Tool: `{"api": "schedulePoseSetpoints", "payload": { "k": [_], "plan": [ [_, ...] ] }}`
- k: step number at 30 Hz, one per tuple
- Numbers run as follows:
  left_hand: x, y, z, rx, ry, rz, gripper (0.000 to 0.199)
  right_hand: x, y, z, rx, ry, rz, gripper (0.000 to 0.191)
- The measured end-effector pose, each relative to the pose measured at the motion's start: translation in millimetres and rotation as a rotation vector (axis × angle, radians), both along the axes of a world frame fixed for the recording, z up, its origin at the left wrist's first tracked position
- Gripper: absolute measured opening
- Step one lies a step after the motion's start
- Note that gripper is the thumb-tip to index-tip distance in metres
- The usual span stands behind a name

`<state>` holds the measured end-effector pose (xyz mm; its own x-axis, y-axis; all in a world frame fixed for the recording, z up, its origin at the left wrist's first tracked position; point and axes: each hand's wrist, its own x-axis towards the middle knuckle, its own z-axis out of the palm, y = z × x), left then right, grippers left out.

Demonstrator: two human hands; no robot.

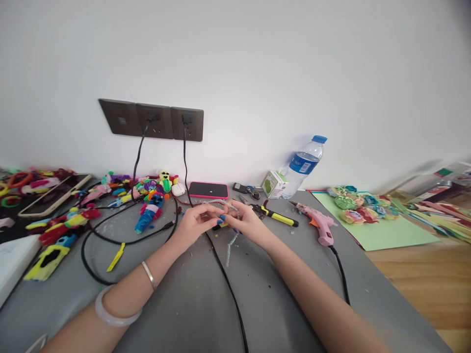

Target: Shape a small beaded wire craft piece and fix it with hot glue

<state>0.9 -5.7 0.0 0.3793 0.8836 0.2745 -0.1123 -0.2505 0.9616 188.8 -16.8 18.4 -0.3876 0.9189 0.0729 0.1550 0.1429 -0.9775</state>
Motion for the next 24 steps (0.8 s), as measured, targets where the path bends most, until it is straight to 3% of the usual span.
{"api": "schedulePoseSetpoints", "payload": {
  "k": [9, 15, 24],
  "plan": [
    [-1.9, 1.6, -2.7, 0.108, 0.045, -0.007, 0.012, 1.1, -3.2, 8.7, -0.071, -0.038, 0.039, 0.02],
    [-2.0, 0.2, -1.3, 0.179, 0.059, 0.019, 0.011, 0.0, -2.4, 6.6, -0.2, 0.081, 0.095, 0.021],
    [-1.3, -4.8, 6.2, 0.108, 0.096, 0.024, 0.014, -0.6, -1.9, 5.4, -0.188, 0.078, 0.047, 0.026]
  ]
}}
